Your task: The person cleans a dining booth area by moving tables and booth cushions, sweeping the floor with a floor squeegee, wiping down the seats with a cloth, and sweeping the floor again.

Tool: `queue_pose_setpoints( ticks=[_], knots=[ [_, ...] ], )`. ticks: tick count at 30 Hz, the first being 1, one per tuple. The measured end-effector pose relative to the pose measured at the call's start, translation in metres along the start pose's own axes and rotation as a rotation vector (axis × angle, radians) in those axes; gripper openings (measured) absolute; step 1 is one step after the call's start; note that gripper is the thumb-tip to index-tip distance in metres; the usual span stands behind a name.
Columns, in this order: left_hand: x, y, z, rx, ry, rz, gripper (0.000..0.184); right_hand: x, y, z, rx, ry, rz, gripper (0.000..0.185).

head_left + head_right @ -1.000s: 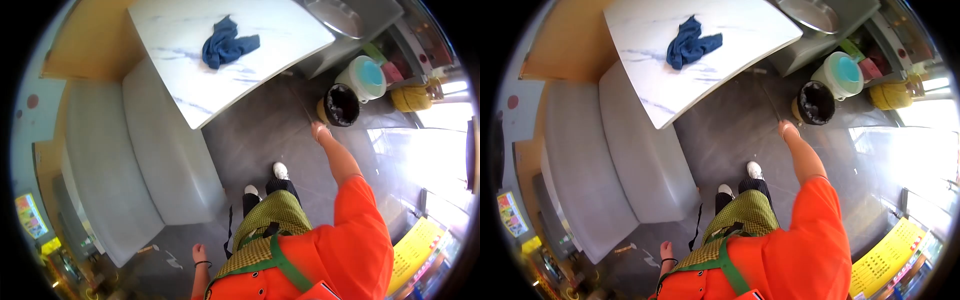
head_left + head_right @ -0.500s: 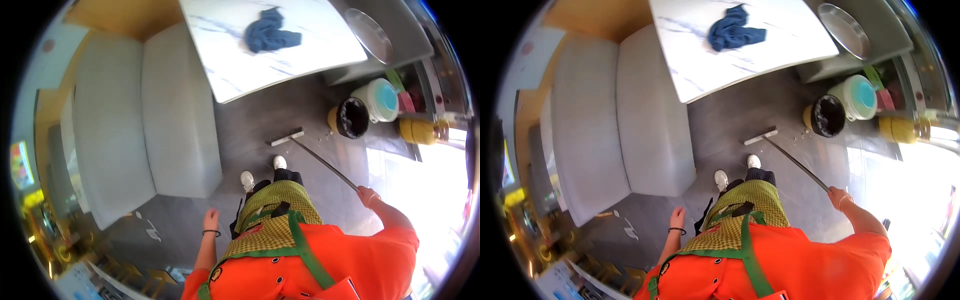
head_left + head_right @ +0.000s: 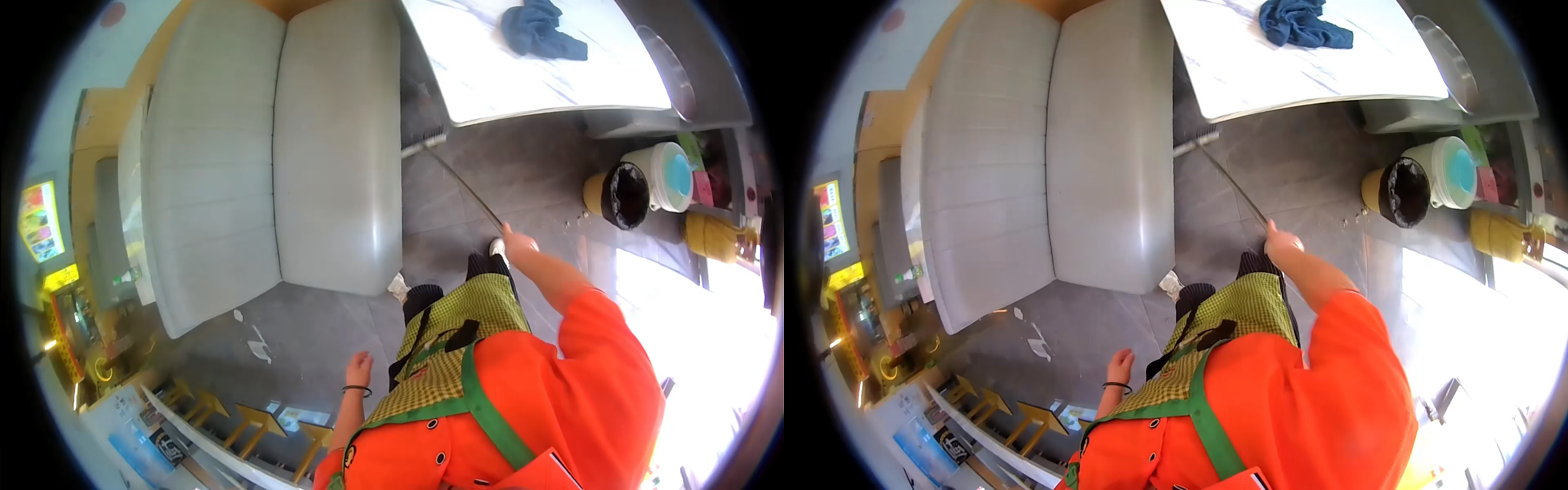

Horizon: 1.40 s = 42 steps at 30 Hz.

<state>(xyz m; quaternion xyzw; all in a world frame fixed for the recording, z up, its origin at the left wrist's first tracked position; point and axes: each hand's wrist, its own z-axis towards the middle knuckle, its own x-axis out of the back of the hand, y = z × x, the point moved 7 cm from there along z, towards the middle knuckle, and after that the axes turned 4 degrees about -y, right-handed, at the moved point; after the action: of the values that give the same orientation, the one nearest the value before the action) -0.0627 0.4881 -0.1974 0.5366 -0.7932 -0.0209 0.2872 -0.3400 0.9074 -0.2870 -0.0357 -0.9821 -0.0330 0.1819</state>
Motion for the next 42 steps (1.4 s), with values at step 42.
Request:
queue_pose_setpoints(
  ticks=[42],
  knots=[
    [0.42, -0.016, 0.11, -0.333, 0.937, -0.942, 0.042, -0.056, 0.012, -0.207, -0.302, -0.15, 0.951, 0.036]
  ],
)
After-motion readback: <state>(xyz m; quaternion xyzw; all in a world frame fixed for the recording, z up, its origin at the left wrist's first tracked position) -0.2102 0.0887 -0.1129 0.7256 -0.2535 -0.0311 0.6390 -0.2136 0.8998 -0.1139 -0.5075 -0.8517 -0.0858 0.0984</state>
